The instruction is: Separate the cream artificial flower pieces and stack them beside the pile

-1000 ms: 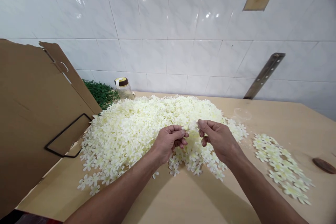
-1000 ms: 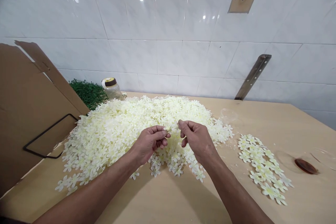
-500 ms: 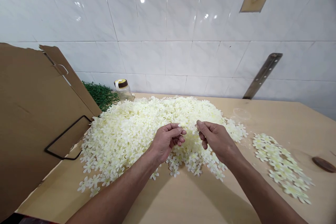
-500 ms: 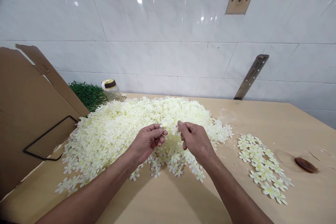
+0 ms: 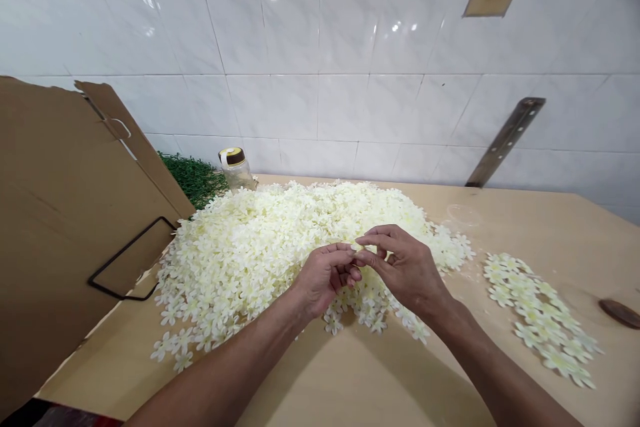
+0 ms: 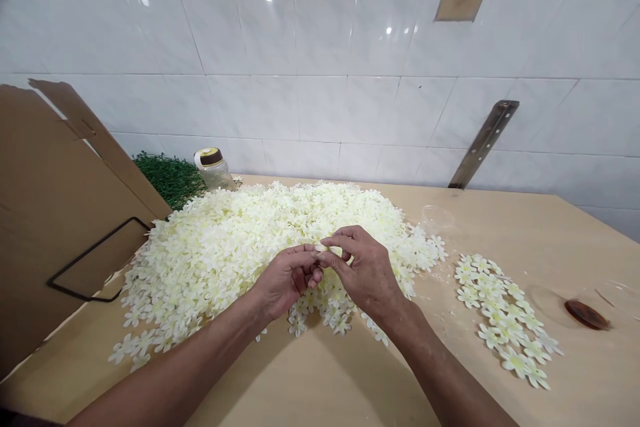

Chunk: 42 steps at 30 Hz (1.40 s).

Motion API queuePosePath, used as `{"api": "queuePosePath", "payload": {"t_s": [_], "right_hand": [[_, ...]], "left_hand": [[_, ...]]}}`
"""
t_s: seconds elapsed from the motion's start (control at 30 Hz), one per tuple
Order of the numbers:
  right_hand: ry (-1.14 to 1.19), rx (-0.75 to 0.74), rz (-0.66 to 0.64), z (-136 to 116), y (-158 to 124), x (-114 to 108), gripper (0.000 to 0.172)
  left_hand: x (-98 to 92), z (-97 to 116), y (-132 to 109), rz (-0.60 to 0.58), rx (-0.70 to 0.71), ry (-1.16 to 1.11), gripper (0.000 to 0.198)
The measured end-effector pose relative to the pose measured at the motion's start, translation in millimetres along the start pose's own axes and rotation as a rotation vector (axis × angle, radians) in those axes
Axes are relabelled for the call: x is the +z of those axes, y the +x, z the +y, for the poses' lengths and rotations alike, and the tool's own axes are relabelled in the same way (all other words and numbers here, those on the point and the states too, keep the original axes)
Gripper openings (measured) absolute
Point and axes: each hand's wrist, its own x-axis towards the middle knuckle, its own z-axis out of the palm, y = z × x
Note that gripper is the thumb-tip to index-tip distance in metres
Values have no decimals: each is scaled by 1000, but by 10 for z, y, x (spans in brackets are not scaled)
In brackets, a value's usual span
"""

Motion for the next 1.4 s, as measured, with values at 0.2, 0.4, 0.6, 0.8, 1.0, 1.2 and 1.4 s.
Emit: {"api": "queuePosePath", "payload": {"t_s": [0.2, 0.4, 0.6, 0.8, 1.0, 1.2, 1.4], "right_hand": [[23, 29, 7, -16, -4, -17, 16], [-13, 37, 35, -47, 8, -20, 21], [-30, 27, 30, -32, -3, -9, 23], [-100, 71, 43, -26, -15, 32, 27], [-63, 276, 12, -46, -3, 34, 33], [123, 538, -124, -53, 36, -39, 37], [158, 548, -85, -63, 48, -48, 37]], "left_hand": [[6, 20, -13, -42, -37, -13, 13], [27, 34, -29, -57, -21, 18, 19], [24, 33, -31, -77, -4, 45, 21], [27, -2, -40, -74, 61, 127, 30], [57, 14, -53, -14, 103, 192, 32], [40, 6, -22, 20, 87, 163, 26], [40, 23, -6, 83, 97, 141, 19]]}}
